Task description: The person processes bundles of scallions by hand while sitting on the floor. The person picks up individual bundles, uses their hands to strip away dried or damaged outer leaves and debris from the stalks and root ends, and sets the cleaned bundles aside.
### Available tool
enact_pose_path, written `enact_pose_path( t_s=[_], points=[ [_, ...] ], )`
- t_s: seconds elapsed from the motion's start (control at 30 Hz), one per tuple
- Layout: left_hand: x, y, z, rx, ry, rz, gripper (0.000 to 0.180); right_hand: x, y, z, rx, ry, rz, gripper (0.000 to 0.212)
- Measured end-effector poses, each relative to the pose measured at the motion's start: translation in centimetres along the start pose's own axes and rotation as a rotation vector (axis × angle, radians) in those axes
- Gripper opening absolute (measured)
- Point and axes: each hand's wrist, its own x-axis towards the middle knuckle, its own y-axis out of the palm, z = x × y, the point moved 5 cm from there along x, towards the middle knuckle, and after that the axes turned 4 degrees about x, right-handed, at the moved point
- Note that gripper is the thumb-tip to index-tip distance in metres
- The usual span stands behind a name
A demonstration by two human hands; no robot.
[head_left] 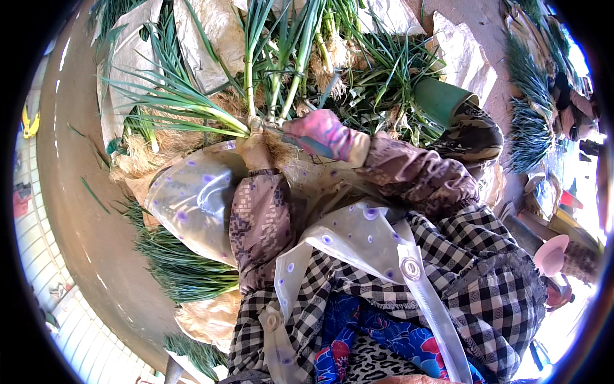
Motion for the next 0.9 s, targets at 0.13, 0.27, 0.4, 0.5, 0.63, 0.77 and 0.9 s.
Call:
enact_pose_path(
  t_s=[0.13,0.27,0.4,0.5,0.63,0.77,0.9],
  points=[
    [0.9,1.0,1.4,0.225,-0.369,-0.151,0.019,-4.4,-3.8,0.4,0.107,-0.247,-0.154,0.023],
    [3.0,-1.8,3.9,0.194,-0.269,-0.206,0.033,-5.5,-8.0,-3.1,0.675,-0.011,-0.198,0.037],
    [-1.8,2.9,0.7,-0.02,-0.267,0.0,0.032,-2.4,-9.4,-8.5,1.009,0.16,-0.457,0.038],
    [-2.3,3.1,0.7,0.05,-0.256,0.15,0.036,2.1,-9.6,-6.7,0.924,0.429,-0.458,0.033],
    [-3.2,3.5,2.5,0.008,-0.377,0.2,0.024,8.2,-4.9,-9.5,0.24,0.582,-0.262,0.033],
    [-4.6,4.4,1.8,0.05,-0.262,0.31,0.018,10.3,0.0,-12.5,-0.273,0.778,-0.119,0.031],
    [-6.2,5.9,1.4,0.018,-0.186,0.365,0.019,10.3,1.0,-14.8,-0.493,0.568,-0.29,0.022]
  ],
)
